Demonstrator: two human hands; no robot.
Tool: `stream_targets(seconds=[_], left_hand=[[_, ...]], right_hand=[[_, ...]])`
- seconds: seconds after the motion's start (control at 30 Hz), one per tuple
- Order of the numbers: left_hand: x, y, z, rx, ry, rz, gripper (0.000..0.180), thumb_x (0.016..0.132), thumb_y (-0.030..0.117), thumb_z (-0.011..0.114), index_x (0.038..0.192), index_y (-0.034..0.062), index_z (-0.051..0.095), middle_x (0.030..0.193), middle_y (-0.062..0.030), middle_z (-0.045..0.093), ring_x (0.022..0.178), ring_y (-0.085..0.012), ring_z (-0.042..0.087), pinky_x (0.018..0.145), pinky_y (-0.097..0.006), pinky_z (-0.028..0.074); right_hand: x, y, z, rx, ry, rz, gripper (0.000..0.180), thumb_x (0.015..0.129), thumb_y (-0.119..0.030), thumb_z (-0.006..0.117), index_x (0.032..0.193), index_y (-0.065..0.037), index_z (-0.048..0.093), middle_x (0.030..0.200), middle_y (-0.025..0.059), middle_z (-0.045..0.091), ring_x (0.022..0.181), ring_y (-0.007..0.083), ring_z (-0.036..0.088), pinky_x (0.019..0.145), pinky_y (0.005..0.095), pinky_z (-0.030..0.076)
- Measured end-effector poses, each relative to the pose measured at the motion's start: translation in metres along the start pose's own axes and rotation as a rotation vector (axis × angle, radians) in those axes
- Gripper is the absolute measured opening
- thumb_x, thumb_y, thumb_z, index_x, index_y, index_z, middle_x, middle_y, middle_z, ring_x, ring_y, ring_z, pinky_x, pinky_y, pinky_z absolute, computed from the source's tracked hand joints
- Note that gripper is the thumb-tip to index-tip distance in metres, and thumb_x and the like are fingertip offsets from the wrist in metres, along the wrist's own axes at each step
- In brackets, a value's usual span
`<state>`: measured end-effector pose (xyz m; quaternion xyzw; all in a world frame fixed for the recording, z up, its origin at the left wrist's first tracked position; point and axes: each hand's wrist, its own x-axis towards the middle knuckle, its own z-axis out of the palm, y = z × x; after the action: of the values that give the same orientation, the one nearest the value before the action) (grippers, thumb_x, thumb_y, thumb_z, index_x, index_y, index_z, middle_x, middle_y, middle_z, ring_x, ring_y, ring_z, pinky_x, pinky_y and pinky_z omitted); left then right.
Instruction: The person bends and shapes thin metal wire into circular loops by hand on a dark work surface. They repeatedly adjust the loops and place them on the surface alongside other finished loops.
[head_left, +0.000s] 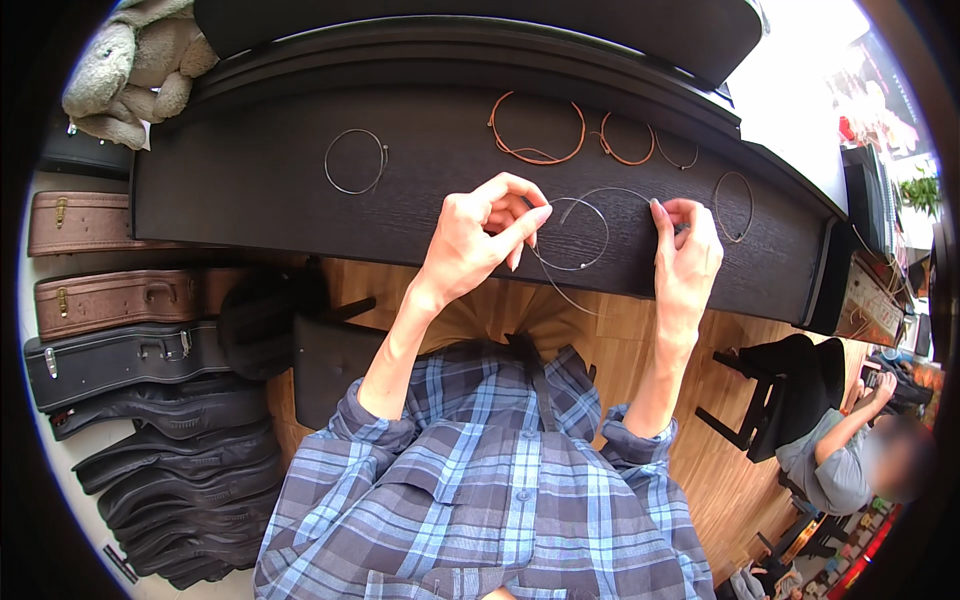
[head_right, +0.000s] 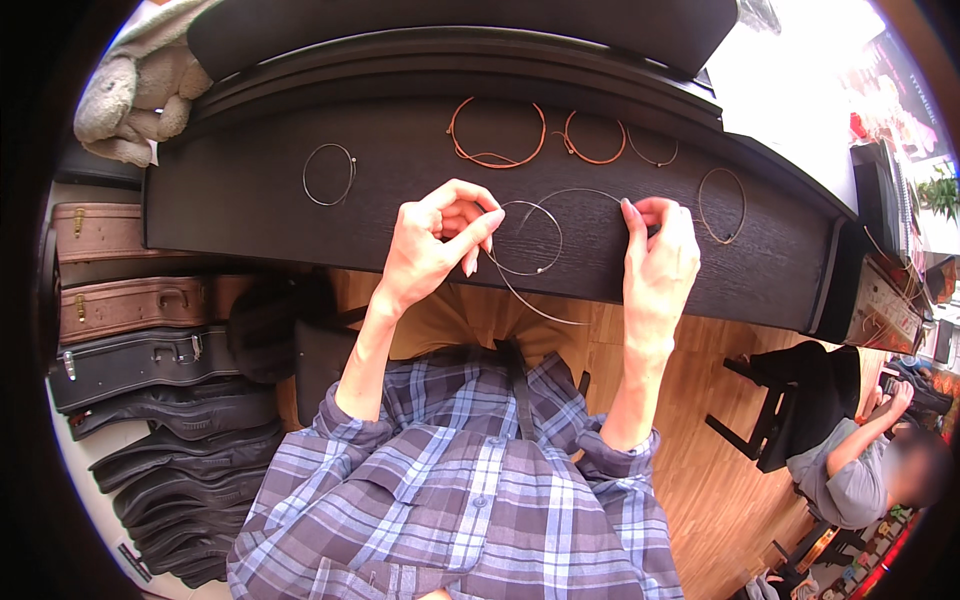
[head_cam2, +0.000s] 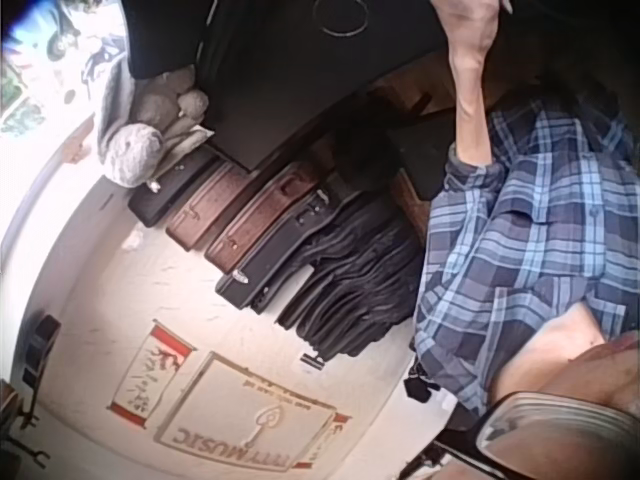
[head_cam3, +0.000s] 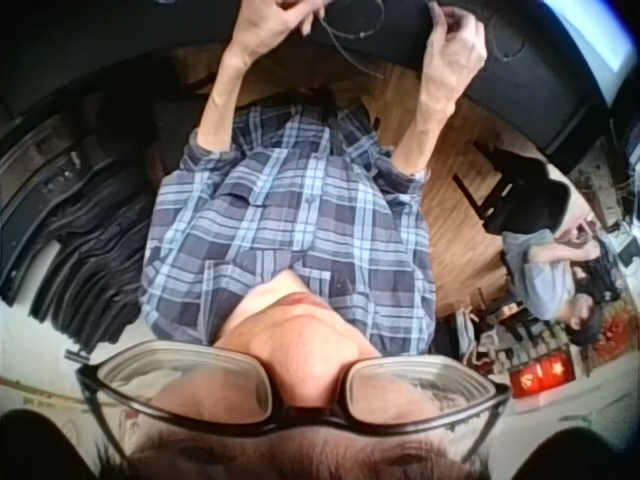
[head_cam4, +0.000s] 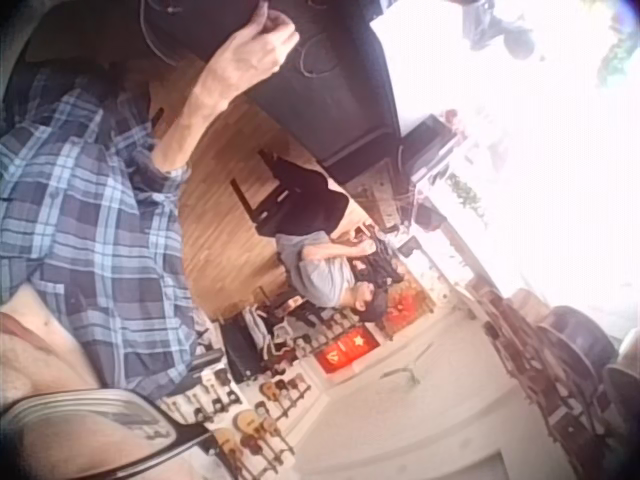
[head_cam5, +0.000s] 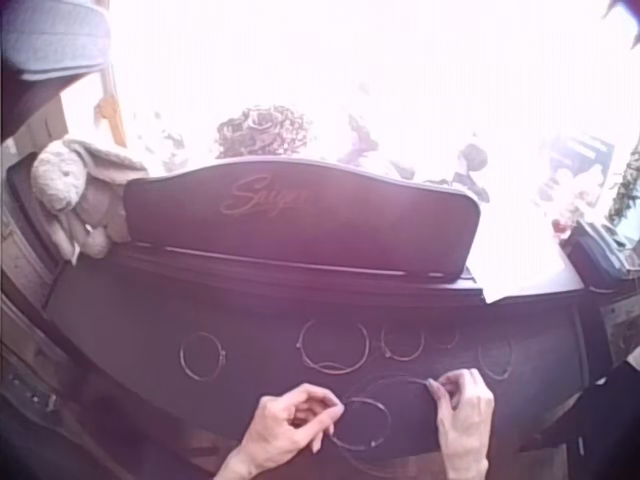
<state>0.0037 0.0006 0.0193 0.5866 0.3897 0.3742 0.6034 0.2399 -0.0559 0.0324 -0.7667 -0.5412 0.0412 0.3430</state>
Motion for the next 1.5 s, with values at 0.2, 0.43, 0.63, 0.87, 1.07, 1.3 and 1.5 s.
stream_targets(seconds=[0.2,0.43,0.63,0.87,1.07,1.3,1.5], left_hand=[[0.0,0.001,0.0,-0.012,-0.006,0.008,0.01,0.095,0.006,0.069,0.102,-0.0009,0.065,0.071,-0.0047,0.067,0.053,-0.0041,0.059,0.047,-0.019,0.046],[-0.001,0.002,0.0,-0.007,0.007,0.002,0.01,0.095,0.005,0.069,0.102,-0.0002,0.065,0.07,-0.0045,0.067,0.052,-0.004,0.058,0.047,-0.019,0.045],[-0.001,0.001,0.0,0.005,0.009,0.006,0.009,0.095,0.005,0.069,0.101,0.0004,0.064,0.07,-0.0043,0.067,0.052,-0.0041,0.058,0.046,-0.019,0.044],[-0.001,0.001,0.001,-0.013,0.04,0.014,0.01,0.095,0.005,0.069,0.101,-0.0007,0.064,0.069,-0.005,0.067,0.05,-0.0049,0.059,0.046,-0.019,0.045],[0.001,-0.001,0.003,-0.055,0.149,0.032,0.01,0.095,0.005,0.068,0.099,-0.0026,0.064,0.069,-0.0056,0.068,0.053,-0.0068,0.063,0.046,-0.021,0.048],[0.002,-0.002,0.006,-0.108,0.263,0.071,0.009,0.095,0.002,0.067,0.098,-0.0053,0.063,0.069,-0.0086,0.068,0.054,-0.0117,0.067,0.047,-0.023,0.053],[0.002,-0.004,0.006,-0.126,0.254,0.076,0.011,0.094,0.002,0.068,0.099,-0.0054,0.063,0.07,-0.0094,0.068,0.052,-0.012,0.065,0.047,-0.023,0.052]], right_hand=[[0.0,0.001,-0.003,-0.021,0.03,-0.013,0.011,0.092,-0.003,0.069,0.096,0.0,0.06,0.085,0.0103,0.059,0.067,0.0211,0.061,0.061,0.0348,0.049],[-0.005,-0.012,-0.009,0.119,0.006,0.102,0.009,0.095,-0.003,0.065,0.102,0.0,0.06,0.09,0.0081,0.059,0.053,0.013,0.054,0.051,0.03,0.047],[-0.004,0.001,-0.008,0.159,-0.055,0.108,0.007,0.096,-0.002,0.064,0.1,0.0,0.059,0.089,0.0085,0.059,0.052,0.0129,0.053,0.05,0.0289,0.045],[-0.009,0.01,-0.013,0.315,-0.078,0.136,0.007,0.102,-0.008,0.059,0.102,-0.002,0.055,0.082,0.0053,0.06,0.052,0.0076,0.051,0.048,0.024,0.044],[-0.023,0.008,-0.044,0.749,-0.203,0.281,0.014,0.103,-0.009,0.059,0.112,-0.001,0.065,0.079,0.0039,0.061,0.051,0.0036,0.049,0.045,0.0183,0.04],[-0.037,0.002,-0.056,0.744,-0.276,0.182,0.01,0.097,0.0,0.063,0.104,0.005,0.069,0.08,0.0092,0.068,0.048,0.0074,0.057,0.042,0.019,0.042],[-0.047,-0.012,-0.048,0.782,-0.352,0.201,0.007,0.092,0.002,0.07,0.098,0.006,0.071,0.077,0.01,0.07,0.052,0.013,0.066,0.043,0.0209,0.048]])
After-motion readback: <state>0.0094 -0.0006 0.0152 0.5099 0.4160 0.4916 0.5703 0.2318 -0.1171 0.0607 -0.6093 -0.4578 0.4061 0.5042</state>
